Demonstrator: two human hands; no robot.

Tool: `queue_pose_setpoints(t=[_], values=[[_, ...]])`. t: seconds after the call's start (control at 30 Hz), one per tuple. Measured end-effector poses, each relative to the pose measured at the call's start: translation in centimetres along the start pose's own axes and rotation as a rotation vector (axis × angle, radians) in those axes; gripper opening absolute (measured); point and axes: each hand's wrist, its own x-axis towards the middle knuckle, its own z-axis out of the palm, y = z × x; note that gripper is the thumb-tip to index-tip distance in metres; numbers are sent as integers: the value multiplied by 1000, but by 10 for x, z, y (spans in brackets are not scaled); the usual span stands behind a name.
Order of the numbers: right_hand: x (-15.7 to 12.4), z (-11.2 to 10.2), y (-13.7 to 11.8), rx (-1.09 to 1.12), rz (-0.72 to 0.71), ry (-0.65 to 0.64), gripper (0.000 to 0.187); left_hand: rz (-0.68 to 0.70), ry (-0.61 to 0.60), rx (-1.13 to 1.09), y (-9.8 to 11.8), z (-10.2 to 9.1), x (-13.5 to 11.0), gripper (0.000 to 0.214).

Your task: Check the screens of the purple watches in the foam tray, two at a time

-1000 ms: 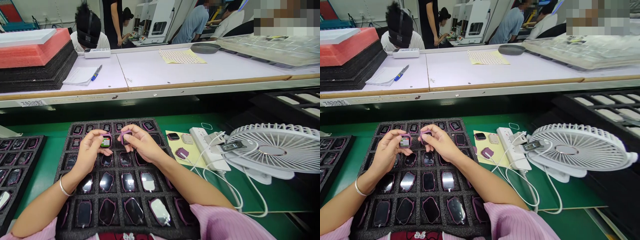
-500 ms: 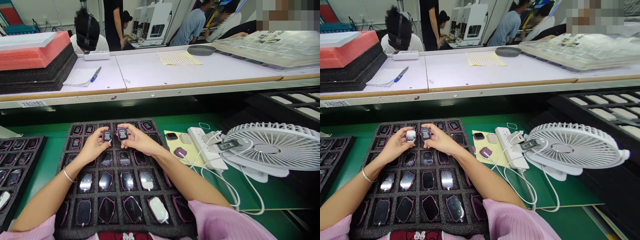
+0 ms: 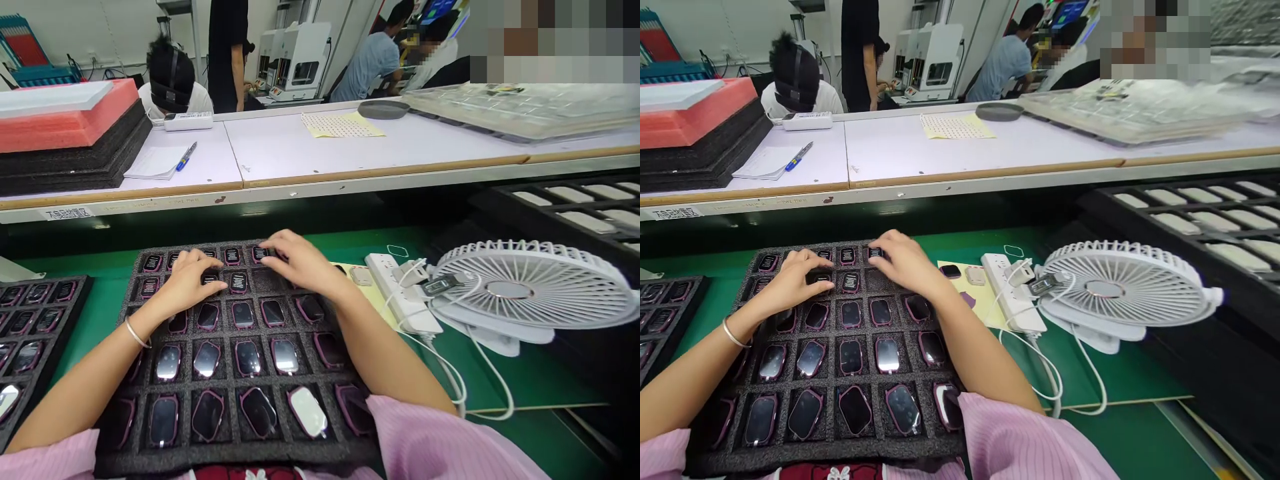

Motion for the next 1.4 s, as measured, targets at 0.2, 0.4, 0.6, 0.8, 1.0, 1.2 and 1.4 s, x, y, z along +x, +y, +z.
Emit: queue_pose_setpoints(t=[0.2, 0.4, 0.6, 0.8, 1.0, 1.2, 1.4], values=[[-28, -19, 22, -425, 361, -246, 36, 157, -112, 149, 55, 15, 36, 25], [-47, 16, 40, -258, 235, -76, 31, 86, -58, 222, 24, -18, 16, 27], [-60, 23, 45, 151, 175, 10, 29, -296, -28, 369, -58, -39, -78, 37], [-47, 11, 4, 409, 18, 72, 28, -399, 77, 276, -79, -8, -129, 41], [-13, 11, -61, 1254, 108, -224, 24, -387, 168, -303, -42, -29, -112, 29], [11, 5, -94, 1718, 165, -302, 45, -232, 193, -1186, 19, -57, -66, 49], [11, 0, -99, 1732, 99, -190, 44, -160, 374, -1055, 43, -54, -32, 35]])
